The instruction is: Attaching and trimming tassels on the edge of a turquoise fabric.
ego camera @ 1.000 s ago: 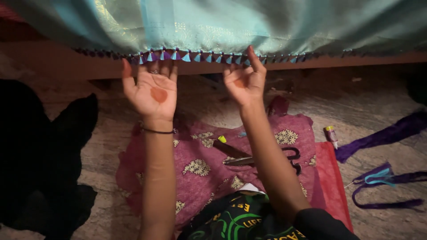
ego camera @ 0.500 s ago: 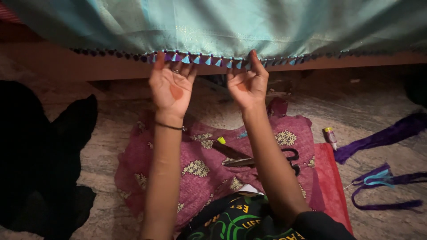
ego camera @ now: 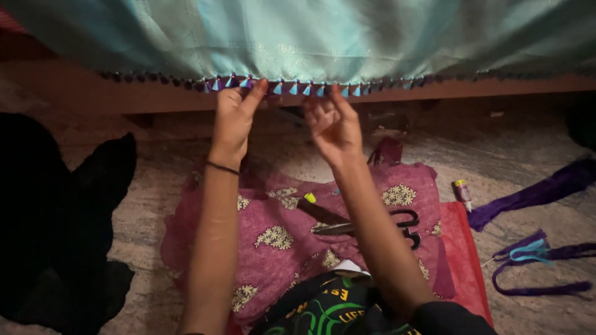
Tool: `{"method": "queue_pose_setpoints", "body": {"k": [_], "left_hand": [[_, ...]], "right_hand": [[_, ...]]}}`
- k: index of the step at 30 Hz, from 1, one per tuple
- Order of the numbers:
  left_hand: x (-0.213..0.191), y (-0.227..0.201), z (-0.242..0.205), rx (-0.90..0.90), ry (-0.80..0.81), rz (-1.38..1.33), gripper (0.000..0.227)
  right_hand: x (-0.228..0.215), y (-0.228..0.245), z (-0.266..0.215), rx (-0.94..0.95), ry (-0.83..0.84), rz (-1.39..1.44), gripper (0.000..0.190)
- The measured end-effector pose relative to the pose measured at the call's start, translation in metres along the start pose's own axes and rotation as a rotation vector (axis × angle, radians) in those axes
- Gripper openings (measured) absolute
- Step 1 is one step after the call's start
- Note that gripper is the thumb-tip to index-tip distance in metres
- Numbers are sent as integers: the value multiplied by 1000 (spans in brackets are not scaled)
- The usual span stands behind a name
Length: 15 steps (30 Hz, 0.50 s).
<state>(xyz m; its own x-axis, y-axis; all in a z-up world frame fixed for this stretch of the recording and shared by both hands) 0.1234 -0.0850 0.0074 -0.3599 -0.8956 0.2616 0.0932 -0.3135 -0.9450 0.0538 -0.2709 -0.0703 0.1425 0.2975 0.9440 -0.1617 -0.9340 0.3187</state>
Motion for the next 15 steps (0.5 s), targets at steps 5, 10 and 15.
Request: {"method": "queue_pose_setpoints", "body": {"k": [5,10,15], "left_hand": [[-4,-6,-4,35,-56,306,23],[-6,-22,-12,162,-91,601,19],[-16,-15,-13,166,-85,612,18]], "right_hand": [[58,-27,-15,72,-62,-284,19],[64,-58,17,209,67,-374,24],[84,-50,17,38,90,-739,28]]}}
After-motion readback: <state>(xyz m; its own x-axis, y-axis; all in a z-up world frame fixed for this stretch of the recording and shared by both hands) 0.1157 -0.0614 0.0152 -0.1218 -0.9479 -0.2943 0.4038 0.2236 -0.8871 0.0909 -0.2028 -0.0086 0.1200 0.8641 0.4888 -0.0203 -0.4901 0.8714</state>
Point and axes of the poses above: each hand's wrist, its own z-axis towards the middle knuckle, its own x-axis out of the palm, y = z × x, the point moved 9 cm from there along z, towards the middle knuckle, and after that the axes turned 3 degrees about z, right-handed, at the moved point
